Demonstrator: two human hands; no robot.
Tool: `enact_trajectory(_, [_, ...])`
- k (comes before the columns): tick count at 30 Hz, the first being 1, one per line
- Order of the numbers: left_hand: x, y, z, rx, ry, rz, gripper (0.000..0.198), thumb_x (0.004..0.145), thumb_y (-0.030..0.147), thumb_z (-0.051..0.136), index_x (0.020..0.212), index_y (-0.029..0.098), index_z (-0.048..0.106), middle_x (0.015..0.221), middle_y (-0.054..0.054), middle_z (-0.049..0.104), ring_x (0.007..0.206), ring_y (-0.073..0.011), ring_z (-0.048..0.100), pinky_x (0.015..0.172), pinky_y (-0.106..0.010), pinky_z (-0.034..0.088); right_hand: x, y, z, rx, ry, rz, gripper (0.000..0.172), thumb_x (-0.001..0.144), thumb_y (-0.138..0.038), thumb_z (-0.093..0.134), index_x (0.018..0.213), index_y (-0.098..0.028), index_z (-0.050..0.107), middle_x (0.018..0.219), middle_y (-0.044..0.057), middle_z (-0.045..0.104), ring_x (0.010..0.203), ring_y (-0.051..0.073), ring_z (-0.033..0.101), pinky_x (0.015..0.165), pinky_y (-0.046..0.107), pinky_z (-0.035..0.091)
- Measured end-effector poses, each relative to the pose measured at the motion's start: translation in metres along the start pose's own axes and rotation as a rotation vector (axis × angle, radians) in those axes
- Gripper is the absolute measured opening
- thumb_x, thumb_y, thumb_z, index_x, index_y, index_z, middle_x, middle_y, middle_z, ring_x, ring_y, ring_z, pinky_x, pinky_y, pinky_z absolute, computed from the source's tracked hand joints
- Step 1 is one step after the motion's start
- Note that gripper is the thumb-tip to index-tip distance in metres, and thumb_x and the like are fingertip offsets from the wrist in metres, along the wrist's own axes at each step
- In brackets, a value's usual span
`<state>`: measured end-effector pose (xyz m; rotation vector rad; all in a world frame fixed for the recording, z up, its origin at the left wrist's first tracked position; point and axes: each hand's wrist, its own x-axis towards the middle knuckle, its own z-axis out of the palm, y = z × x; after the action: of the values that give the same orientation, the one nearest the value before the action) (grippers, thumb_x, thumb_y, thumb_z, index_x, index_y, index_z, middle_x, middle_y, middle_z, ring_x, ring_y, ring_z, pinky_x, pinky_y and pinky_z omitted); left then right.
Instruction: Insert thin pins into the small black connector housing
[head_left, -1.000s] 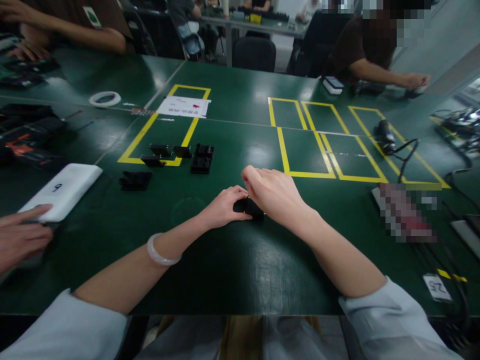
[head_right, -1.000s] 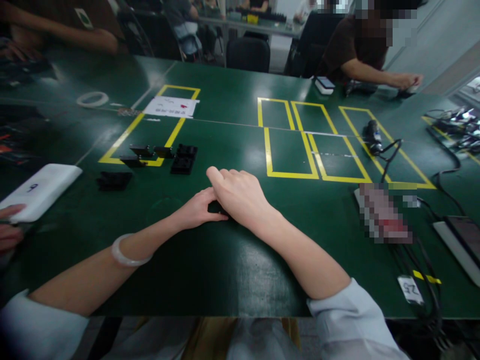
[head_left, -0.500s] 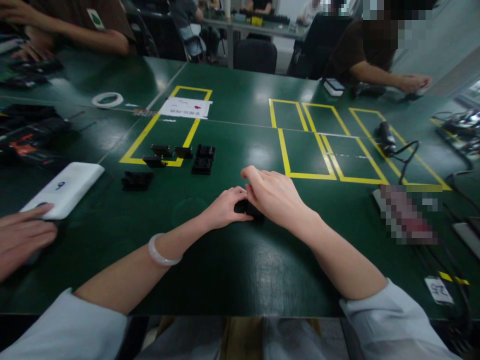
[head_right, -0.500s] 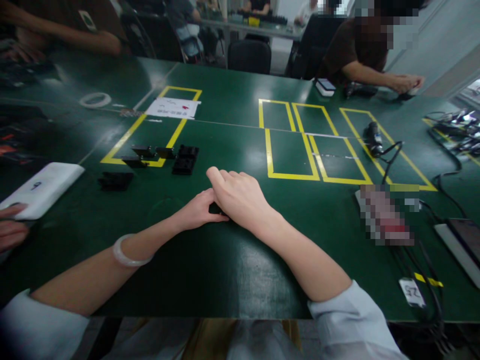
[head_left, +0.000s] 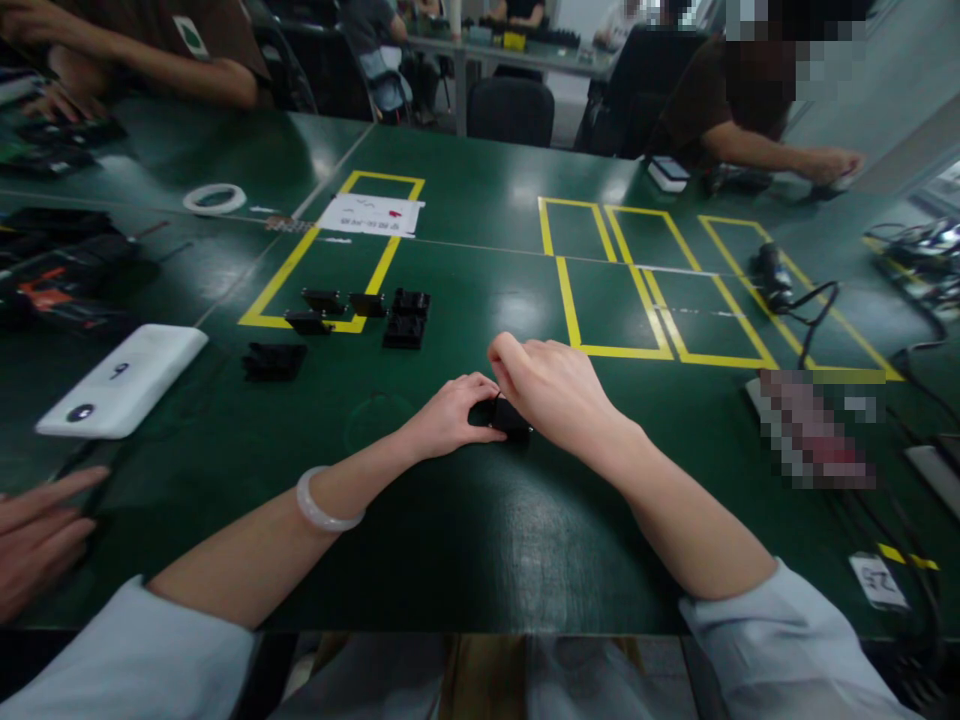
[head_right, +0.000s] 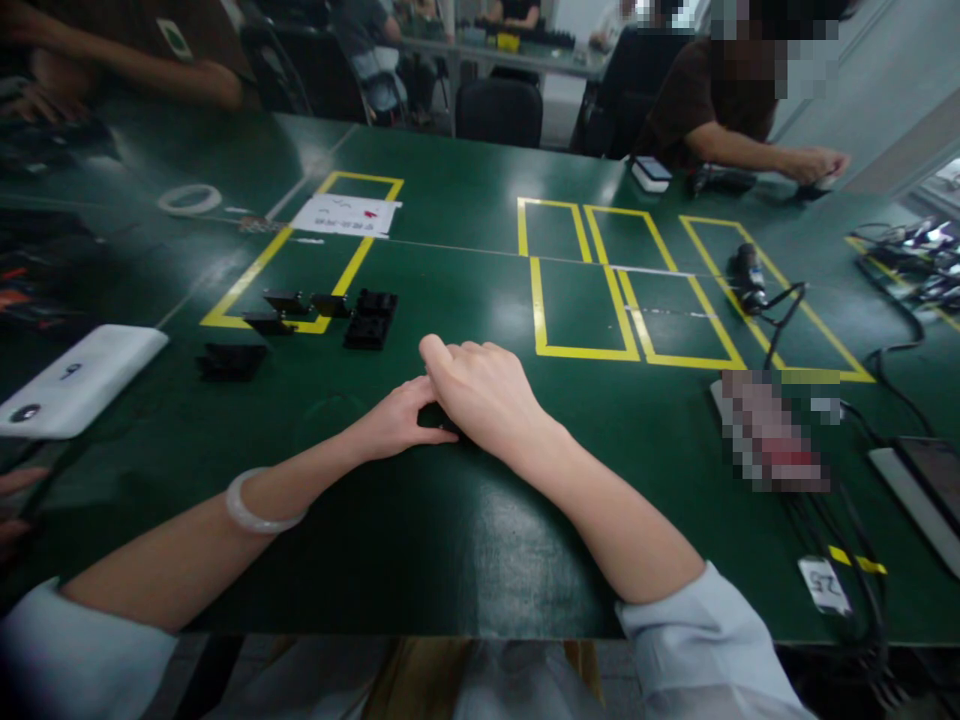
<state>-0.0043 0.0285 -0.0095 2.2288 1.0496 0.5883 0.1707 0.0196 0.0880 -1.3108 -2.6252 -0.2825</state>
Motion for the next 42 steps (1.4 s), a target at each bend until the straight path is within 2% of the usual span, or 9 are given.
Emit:
enact_trajectory(8, [0.0, 0.0, -0.001, -0.012, -0.005, 0.009, 0.031, 0.076, 0.04, 0.076, 0.097, 0.02, 0.065, 0.116, -0.006, 0.062, 0.115, -0.0277, 0.055, 0.102, -0.044, 0.04, -0.001, -0.002, -0.005, 0.053, -0.003, -0.004, 0.023, 0.092, -0.02, 0.032, 0.099, -0.017, 0.053, 0.076, 0.004, 0.065, 0.067, 0.015, 0.055, 0.061, 0.028, 0.027])
enact_trajectory(14, [0.0, -0.001, 0.0, -0.019, -0.002, -0.007, 0.037, 0.076, 0.041, 0.075, 0.105, 0.02, 0.064, 0.119, -0.006, 0.062, 0.113, -0.0283, 0.057, 0.099, -0.044, 0.043, 0.0, 0.0, 0.001, 0.031, 0.017, -0.014, 0.027, 0.099, -0.034, 0.033, 0.093, -0.018, 0.053, 0.076, 0.004, 0.066, 0.068, 0.014, 0.055, 0.061, 0.028, 0.025])
enact_trajectory(17, [0.0, -0.001, 0.001, 0.0, 0.006, -0.007, 0.04, 0.076, 0.041, 0.076, 0.107, 0.019, 0.063, 0.12, -0.008, 0.061, 0.115, -0.0293, 0.055, 0.102, -0.046, 0.041, 0.0, 0.0, 0.004, 0.015, 0.027, 0.0, 0.026, 0.099, -0.029, 0.031, 0.093, -0.018, 0.054, 0.074, 0.004, 0.066, 0.066, 0.013, 0.055, 0.06, 0.028, 0.024])
enact_trajectory(23, [0.0, 0.001, -0.001, -0.014, 0.006, 0.006, 0.032, 0.075, 0.04, 0.076, 0.097, 0.019, 0.064, 0.117, -0.006, 0.063, 0.114, -0.0289, 0.056, 0.1, -0.045, 0.042, 0.0, -0.002, -0.001, 0.056, 0.025, 0.014, 0.023, 0.094, -0.019, 0.032, 0.102, -0.017, 0.053, 0.081, 0.004, 0.067, 0.07, 0.013, 0.057, 0.061, 0.027, 0.028])
enact_trajectory(30, [0.0, -0.002, 0.001, -0.018, 0.006, -0.011, 0.041, 0.075, 0.042, 0.076, 0.107, 0.02, 0.064, 0.118, -0.006, 0.062, 0.113, -0.0295, 0.057, 0.099, -0.045, 0.043, 0.0, -0.002, -0.002, 0.036, -0.014, 0.009, 0.028, 0.099, -0.033, 0.031, 0.095, -0.018, 0.054, 0.075, 0.004, 0.067, 0.066, 0.014, 0.056, 0.059, 0.028, 0.025])
enact_trajectory(37, [0.0, 0.0, 0.0, -0.011, 0.002, -0.005, 0.036, 0.075, 0.042, 0.076, 0.101, 0.019, 0.065, 0.118, -0.006, 0.062, 0.115, -0.0293, 0.055, 0.101, -0.046, 0.041, -0.001, -0.003, -0.005, 0.052, -0.009, 0.009, 0.023, 0.094, -0.02, 0.032, 0.102, -0.017, 0.054, 0.08, 0.004, 0.067, 0.068, 0.014, 0.057, 0.061, 0.028, 0.027])
enact_trajectory(42, [0.0, 0.0, 0.0, -0.027, -0.006, -0.022, 0.036, 0.076, 0.042, 0.075, 0.103, 0.02, 0.065, 0.115, -0.006, 0.063, 0.111, -0.0286, 0.057, 0.098, -0.044, 0.044, -0.001, -0.004, -0.006, 0.052, -0.033, 0.007, 0.024, 0.097, -0.03, 0.033, 0.099, -0.018, 0.054, 0.079, 0.004, 0.067, 0.068, 0.014, 0.057, 0.061, 0.028, 0.026])
